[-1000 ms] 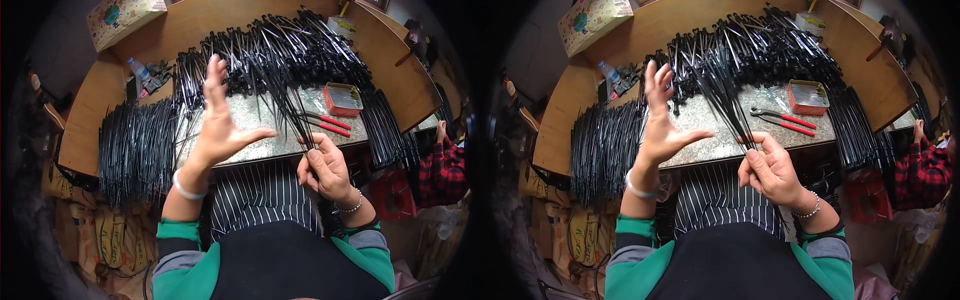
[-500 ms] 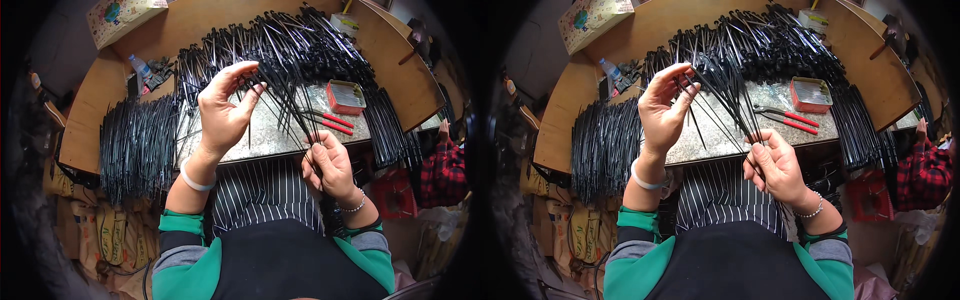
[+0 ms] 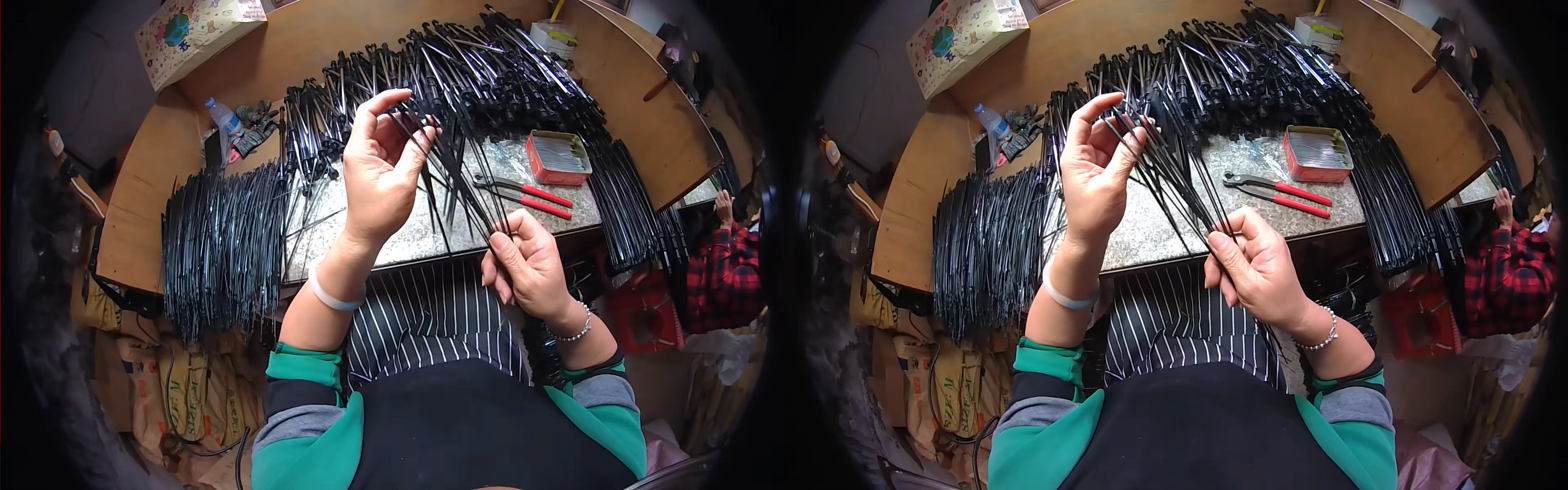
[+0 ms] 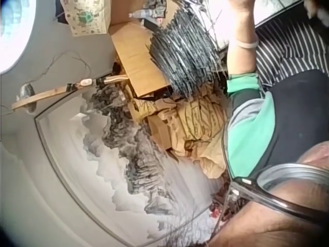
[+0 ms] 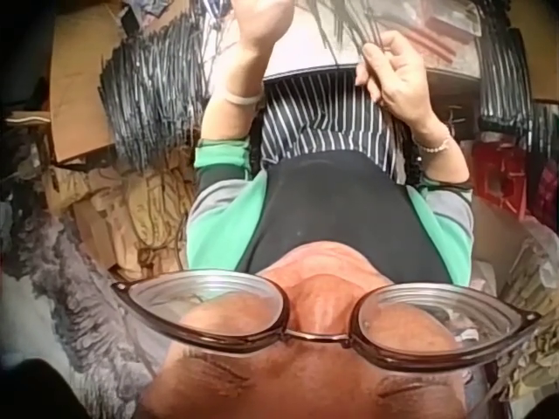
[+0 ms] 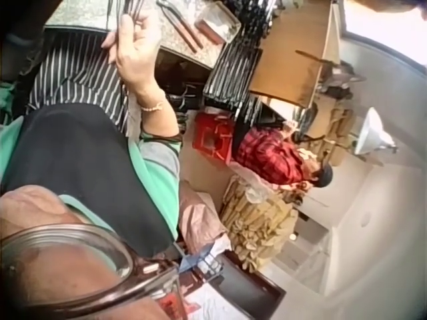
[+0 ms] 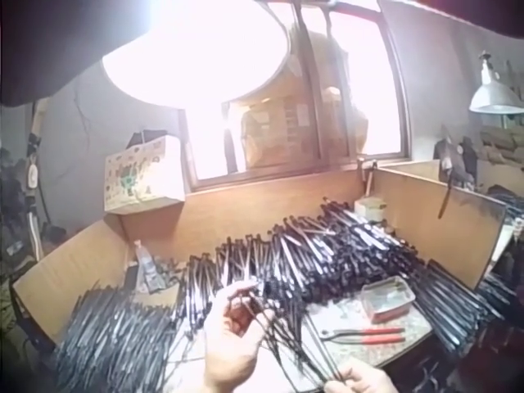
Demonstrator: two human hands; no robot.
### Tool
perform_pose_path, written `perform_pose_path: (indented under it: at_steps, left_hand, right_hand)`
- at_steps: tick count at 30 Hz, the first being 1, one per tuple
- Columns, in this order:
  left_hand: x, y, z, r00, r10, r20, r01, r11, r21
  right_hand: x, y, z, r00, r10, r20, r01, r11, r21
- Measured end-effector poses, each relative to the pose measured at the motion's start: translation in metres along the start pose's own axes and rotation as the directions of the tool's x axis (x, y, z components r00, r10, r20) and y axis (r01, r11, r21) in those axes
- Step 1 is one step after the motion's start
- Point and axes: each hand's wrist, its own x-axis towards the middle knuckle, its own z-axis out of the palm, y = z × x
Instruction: Assembling small black plastic parts by inserting plastic sticks into a central hub and securing them using pliers.
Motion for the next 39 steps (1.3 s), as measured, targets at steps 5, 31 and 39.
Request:
perform_pose_path:
  at_steps: [5, 31, 39]
  left_hand:
    - [0.001, -0.005, -0.004, 1.0, -0.008, -0.029, 0.009, 0.999, 0.034]
    - [-0.005, -0.006, -0.02, 0.96, 0.274, 0.052, -0.264, 0.831, 0.489]
    - [-0.017, 0.001, -0.024, 0.898, 0.436, -0.059, -0.369, 0.819, 0.439]
  right_hand:
    - [0.002, 0.004, -0.002, 0.999, 0.022, -0.048, -0.021, 1.0, 0.021]
    - [0.01, -0.008, -0.001, 0.99, 0.094, 0.109, -0.108, 0.985, 0.134]
    - [0.02, 0.005, -0.005, 0.987, 0.066, -0.148, -0.055, 0.995, 0.078]
